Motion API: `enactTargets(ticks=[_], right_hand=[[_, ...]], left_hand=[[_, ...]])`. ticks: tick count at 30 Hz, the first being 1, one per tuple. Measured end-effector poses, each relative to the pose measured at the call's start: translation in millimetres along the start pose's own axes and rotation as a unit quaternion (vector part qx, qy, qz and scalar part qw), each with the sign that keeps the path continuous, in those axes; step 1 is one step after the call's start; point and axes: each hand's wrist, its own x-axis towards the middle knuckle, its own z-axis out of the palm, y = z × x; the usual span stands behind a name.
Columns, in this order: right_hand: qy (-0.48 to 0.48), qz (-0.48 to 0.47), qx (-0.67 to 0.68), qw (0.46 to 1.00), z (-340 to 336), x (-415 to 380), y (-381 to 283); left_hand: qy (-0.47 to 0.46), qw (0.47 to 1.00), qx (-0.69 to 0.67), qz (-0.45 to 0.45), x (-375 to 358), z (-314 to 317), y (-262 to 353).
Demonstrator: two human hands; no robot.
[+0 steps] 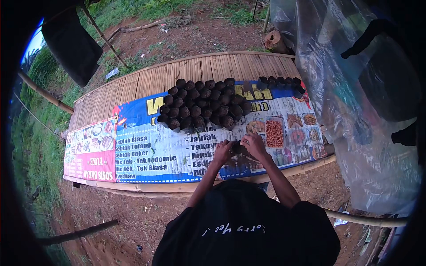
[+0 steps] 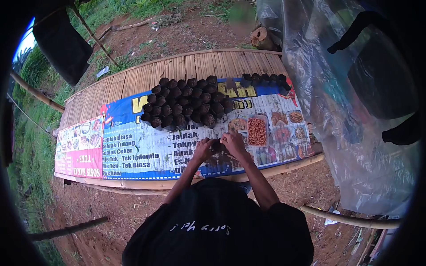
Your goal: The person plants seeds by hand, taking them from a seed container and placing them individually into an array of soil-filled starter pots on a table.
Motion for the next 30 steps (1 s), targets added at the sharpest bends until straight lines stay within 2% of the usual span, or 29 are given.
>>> enactTargets(ticks=[6,12,19,21,24,26,30], right_hand=[[0.039,-0.065,-0.058,0.995,27,3,15],[0.046,-0.065,-0.13,0.988,35,-5,1],[0.059,-0.074,-0.166,0.982,44,-15,7],[0.07,-0.079,-0.177,0.979,49,-13,8],[0.07,-0.066,-0.203,0.975,54,-13,9],[0.064,-0.084,-0.218,0.97,53,-13,10],[0.059,-0.078,-0.203,0.974,56,-15,16]], left_hand=[[0.04,0.999,0.016,0.0,-7,3,4],[0.064,0.998,0.001,-0.012,-9,11,-2],[0.072,0.994,-0.036,-0.071,-17,16,-8],[0.052,0.994,-0.065,-0.066,-16,19,-16],[0.072,0.992,-0.089,-0.047,-19,20,-20],[0.042,0.991,-0.121,-0.049,-17,28,-32],[0.066,0.996,-0.061,-0.029,-19,18,-16]])
